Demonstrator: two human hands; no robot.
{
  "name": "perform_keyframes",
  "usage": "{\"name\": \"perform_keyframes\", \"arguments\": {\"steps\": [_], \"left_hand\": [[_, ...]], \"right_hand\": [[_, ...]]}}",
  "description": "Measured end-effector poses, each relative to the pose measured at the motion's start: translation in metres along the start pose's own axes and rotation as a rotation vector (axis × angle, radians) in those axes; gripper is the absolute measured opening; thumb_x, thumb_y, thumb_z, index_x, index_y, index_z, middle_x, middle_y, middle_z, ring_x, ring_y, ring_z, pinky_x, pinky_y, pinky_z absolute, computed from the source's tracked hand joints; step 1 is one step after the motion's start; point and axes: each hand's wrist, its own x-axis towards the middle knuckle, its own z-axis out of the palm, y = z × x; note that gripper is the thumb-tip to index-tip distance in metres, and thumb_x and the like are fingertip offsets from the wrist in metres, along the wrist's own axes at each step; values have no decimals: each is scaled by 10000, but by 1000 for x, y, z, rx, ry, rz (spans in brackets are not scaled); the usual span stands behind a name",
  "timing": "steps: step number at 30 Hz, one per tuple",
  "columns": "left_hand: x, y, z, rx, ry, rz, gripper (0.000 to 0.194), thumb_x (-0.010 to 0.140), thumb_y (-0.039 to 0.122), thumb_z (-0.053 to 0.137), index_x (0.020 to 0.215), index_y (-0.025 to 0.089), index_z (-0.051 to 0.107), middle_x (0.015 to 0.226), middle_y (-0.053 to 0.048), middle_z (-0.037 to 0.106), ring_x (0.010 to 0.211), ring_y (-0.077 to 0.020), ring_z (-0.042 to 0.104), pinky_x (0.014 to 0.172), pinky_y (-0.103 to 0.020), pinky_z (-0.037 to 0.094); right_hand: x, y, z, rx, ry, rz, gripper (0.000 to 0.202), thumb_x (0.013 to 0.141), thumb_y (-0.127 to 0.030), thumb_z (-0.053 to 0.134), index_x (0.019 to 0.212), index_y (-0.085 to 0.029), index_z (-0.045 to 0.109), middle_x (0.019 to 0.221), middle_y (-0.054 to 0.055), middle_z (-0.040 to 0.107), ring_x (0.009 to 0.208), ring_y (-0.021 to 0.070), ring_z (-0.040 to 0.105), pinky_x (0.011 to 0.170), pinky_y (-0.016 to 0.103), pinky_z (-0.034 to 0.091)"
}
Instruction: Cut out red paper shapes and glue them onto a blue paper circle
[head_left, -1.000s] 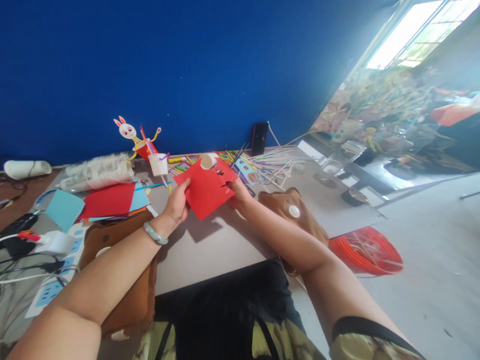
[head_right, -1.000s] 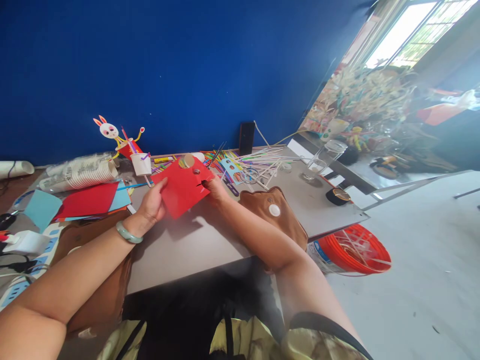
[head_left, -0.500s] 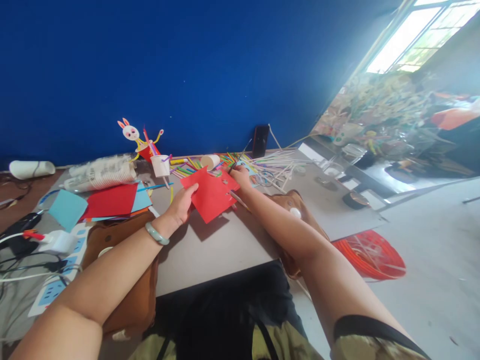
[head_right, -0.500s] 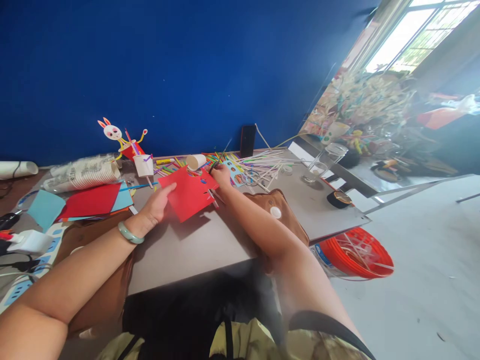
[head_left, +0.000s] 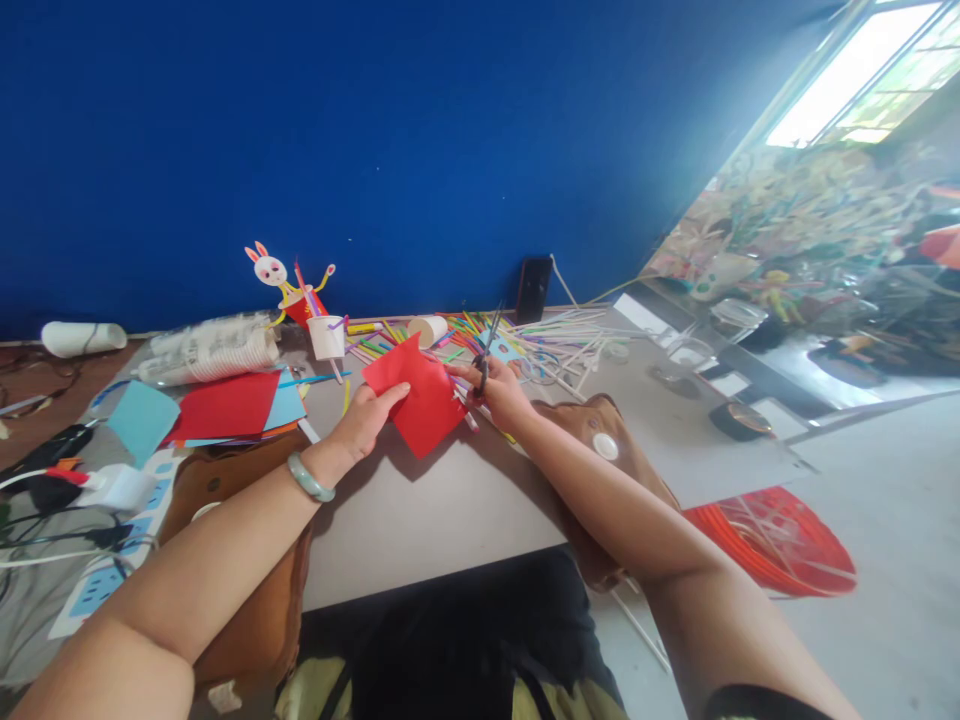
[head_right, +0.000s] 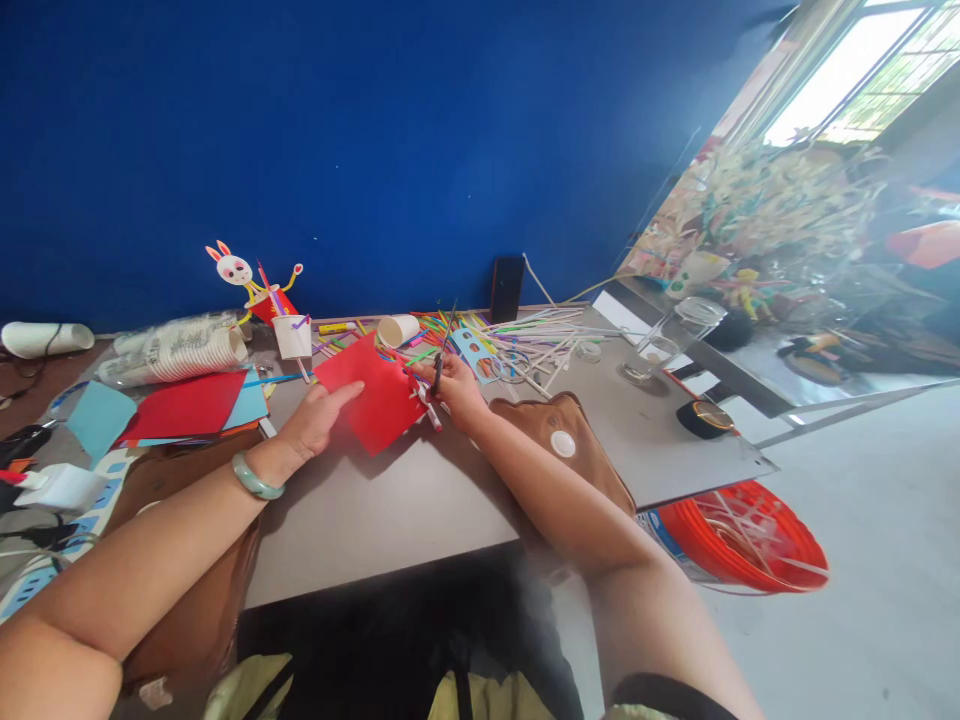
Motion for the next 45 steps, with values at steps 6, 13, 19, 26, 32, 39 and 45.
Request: {"name": "perform_keyframes", "arguments": {"steps": [6,13,19,26,32,39,45], "left_hand": [[-4,1,0,78,-31,-11,426,607,386,871,942,154,748,967,-88,782,943,-282,731,887,-396,568],[-2,-1,-5,152,-6,-25,454,615,405,873,959,137,747,1032,-115,772,1030,-316,709,936,-427,556],[-1,-4,-8,202,9,8,509,660,426,856,1046,117,734,999,-112,776,1065,-316,698,957,-428,551],[-5,-1,-3,147,80,2,454,627,385,881,996,160,743,1028,-87,776,1020,-289,717,921,-401,576],[-7,1,-2,86,95,-21,467,600,359,894,996,161,744,1093,-95,764,1077,-293,699,962,-409,557],[-4,0,-2,112,113,22,474,613,355,891,1016,155,743,1093,-86,765,1066,-275,699,976,-393,543],[-5,1,0,120,107,29,481,616,389,889,1010,158,740,1080,-87,767,1047,-278,707,965,-394,550]], "right_hand": [[7,7,-9,87,-115,56,477,553,-379,889,758,-211,493,535,-84,506,430,66,445,383,187,282],[6,5,-19,87,-49,2,453,529,-279,893,775,-215,517,554,-102,488,429,59,422,391,195,260],[0,3,-20,65,-25,-14,480,532,-343,900,771,-222,502,554,-100,494,409,56,372,370,210,241],[-1,4,-20,138,-13,-5,450,578,-362,885,765,-228,498,532,-107,449,383,52,347,342,212,243],[-2,10,-19,108,-66,20,468,535,-320,906,794,-218,530,622,-82,565,410,60,426,354,213,294],[-1,9,-19,127,14,-28,421,534,-273,875,756,-214,522,601,-90,541,419,60,428,351,204,309],[-2,7,-18,131,36,-29,416,537,-276,859,760,-222,512,611,-89,528,426,58,418,355,204,305]]}}
